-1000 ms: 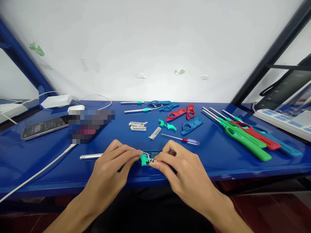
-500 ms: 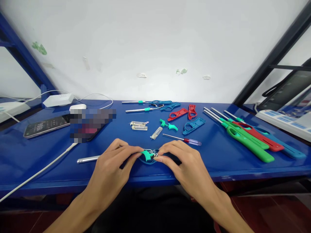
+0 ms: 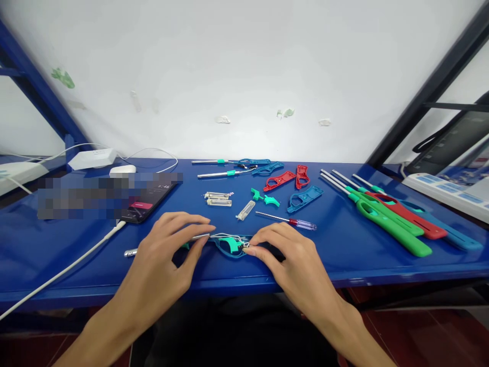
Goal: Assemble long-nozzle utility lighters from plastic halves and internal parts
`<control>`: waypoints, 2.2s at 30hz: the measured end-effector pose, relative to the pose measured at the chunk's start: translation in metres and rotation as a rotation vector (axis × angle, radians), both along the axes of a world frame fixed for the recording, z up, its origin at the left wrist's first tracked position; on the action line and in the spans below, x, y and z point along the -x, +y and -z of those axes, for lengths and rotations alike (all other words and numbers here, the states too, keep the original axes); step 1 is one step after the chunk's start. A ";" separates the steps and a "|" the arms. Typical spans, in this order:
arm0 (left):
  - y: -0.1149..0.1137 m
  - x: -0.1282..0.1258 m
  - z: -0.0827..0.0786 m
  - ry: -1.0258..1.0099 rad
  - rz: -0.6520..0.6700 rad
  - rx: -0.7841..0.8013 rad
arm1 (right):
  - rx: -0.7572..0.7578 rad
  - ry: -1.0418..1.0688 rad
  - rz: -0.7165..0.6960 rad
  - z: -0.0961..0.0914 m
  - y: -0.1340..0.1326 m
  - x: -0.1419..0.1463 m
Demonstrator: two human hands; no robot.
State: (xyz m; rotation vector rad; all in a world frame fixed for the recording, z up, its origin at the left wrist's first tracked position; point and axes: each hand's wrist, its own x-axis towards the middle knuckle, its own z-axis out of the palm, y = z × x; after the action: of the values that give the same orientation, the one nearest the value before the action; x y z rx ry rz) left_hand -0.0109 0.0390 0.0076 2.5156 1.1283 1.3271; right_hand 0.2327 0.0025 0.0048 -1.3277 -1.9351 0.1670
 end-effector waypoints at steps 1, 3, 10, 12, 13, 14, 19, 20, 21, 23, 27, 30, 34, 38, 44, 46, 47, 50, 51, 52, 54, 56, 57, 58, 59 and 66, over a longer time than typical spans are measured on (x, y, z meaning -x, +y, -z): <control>0.001 0.003 -0.001 0.031 -0.026 0.013 | -0.003 0.002 0.000 0.000 0.000 0.000; 0.003 0.008 -0.002 0.079 -0.057 0.058 | -0.006 0.004 -0.001 0.001 0.000 0.000; 0.009 0.014 -0.001 0.110 -0.014 0.165 | 0.006 -0.006 0.009 0.001 0.000 0.000; 0.009 0.014 -0.001 0.100 -0.006 0.174 | 0.007 -0.005 0.013 0.001 0.000 0.000; 0.010 0.014 -0.001 0.096 0.000 0.175 | 0.005 -0.004 0.013 0.002 0.000 0.000; 0.010 0.014 0.000 0.095 0.005 0.176 | 0.002 -0.004 0.011 0.002 0.000 0.000; 0.013 0.013 0.001 0.129 0.038 0.136 | -0.008 -0.007 0.006 0.003 0.001 0.000; 0.014 0.013 0.001 0.137 0.041 0.126 | -0.008 -0.004 0.007 0.003 0.000 -0.001; 0.014 0.013 0.001 0.141 0.043 0.120 | -0.007 0.000 0.009 0.003 0.000 -0.001; 0.015 0.013 0.002 0.139 0.046 0.120 | -0.004 0.005 0.009 0.004 -0.001 -0.001; 0.016 0.012 0.005 0.126 0.068 0.147 | 0.002 0.009 0.011 0.004 -0.001 0.000; 0.017 0.012 0.007 0.110 0.087 0.155 | -0.002 0.010 0.010 0.005 0.000 0.000; 0.016 0.011 0.008 0.112 0.087 0.172 | -0.011 0.006 0.010 0.005 0.001 0.000; 0.014 0.010 0.006 0.158 0.068 0.228 | -0.020 0.018 0.022 0.004 0.000 -0.001; 0.012 0.009 0.006 0.155 0.078 0.254 | 0.099 0.099 0.032 -0.002 -0.001 -0.002; 0.012 0.010 0.006 0.145 0.083 0.260 | 0.115 0.112 0.031 -0.004 -0.001 -0.002; 0.012 0.010 0.007 0.143 0.084 0.260 | 0.115 0.117 0.029 -0.004 -0.001 -0.003; 0.012 0.010 0.008 0.149 0.087 0.242 | 0.091 0.115 0.020 -0.004 -0.001 -0.002; 0.012 0.010 0.009 0.152 0.089 0.232 | 0.079 0.110 0.021 -0.003 -0.002 -0.002; 0.013 0.010 0.009 0.156 0.092 0.225 | 0.070 0.105 0.021 -0.003 -0.002 -0.001; 0.013 0.010 0.010 0.164 0.099 0.217 | 0.062 0.096 0.024 -0.003 -0.002 -0.001; 0.014 0.010 0.009 0.175 0.102 0.210 | 0.066 0.096 0.026 -0.003 -0.002 -0.001; 0.014 0.010 0.009 0.181 0.102 0.208 | 0.071 0.097 0.025 -0.003 -0.003 -0.001; 0.013 0.010 0.008 0.188 0.102 0.208 | 0.076 0.098 0.025 -0.003 -0.003 -0.002; 0.013 0.010 0.007 0.195 0.101 0.208 | 0.082 0.101 0.024 -0.003 -0.003 -0.002; 0.013 0.009 0.006 0.243 0.087 0.203 | 0.110 0.119 0.025 -0.004 -0.002 -0.004</control>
State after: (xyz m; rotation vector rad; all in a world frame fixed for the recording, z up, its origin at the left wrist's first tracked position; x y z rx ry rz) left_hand -0.0201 0.0523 0.0015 2.5892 1.1155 0.8555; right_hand 0.2367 0.0001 0.0083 -1.3807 -1.8304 0.3366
